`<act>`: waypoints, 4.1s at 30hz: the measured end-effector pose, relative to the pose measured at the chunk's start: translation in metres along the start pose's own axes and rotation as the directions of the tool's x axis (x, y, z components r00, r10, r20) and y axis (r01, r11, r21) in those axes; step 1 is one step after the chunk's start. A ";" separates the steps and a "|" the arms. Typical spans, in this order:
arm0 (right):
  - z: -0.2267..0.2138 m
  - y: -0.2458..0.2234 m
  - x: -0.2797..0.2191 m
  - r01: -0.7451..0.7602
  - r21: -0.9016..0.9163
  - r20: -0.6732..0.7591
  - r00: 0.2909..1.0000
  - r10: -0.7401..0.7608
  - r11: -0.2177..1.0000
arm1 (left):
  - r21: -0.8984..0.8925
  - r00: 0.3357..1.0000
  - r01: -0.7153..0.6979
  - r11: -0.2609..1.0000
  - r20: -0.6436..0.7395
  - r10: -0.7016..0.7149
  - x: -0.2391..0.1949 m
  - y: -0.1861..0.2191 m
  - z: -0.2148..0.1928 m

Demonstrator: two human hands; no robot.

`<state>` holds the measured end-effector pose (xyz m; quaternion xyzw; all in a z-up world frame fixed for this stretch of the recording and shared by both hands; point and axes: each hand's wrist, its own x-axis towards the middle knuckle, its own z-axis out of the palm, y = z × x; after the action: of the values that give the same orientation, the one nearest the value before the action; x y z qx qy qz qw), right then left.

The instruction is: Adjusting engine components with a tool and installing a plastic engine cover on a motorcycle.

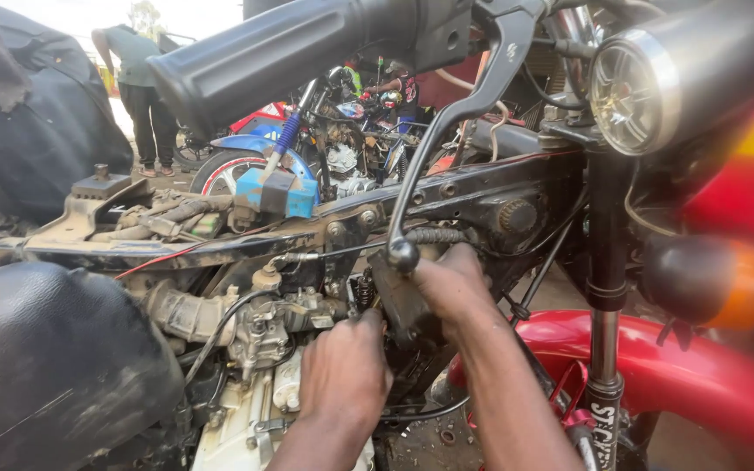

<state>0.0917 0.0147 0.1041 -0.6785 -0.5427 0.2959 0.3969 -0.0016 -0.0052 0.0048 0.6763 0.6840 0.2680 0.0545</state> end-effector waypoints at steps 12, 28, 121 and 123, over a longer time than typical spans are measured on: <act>0.008 0.010 -0.005 -0.034 0.249 0.036 0.999 0.026 0.968 | 0.063 1.000 0.000 0.998 -0.026 0.002 -0.010 -0.001 0.002; 0.063 0.069 0.008 0.260 0.728 -0.387 0.920 0.067 0.635 | -0.009 0.993 -0.078 0.997 -0.093 0.077 -0.002 -0.009 -0.004; 0.013 0.050 0.028 0.121 0.502 -0.188 0.982 -0.028 0.856 | -0.016 0.978 0.178 0.984 -0.105 -0.178 0.028 0.001 0.028; 0.007 0.041 0.020 0.019 0.187 -0.208 0.978 0.021 0.982 | -0.040 0.976 0.198 0.979 -0.085 -0.201 0.027 0.004 0.022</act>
<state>0.1108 0.0314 0.0662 -0.6656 -0.4674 0.2730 0.5138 0.0099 0.0264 -0.0044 0.5908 0.7458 0.3016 0.0612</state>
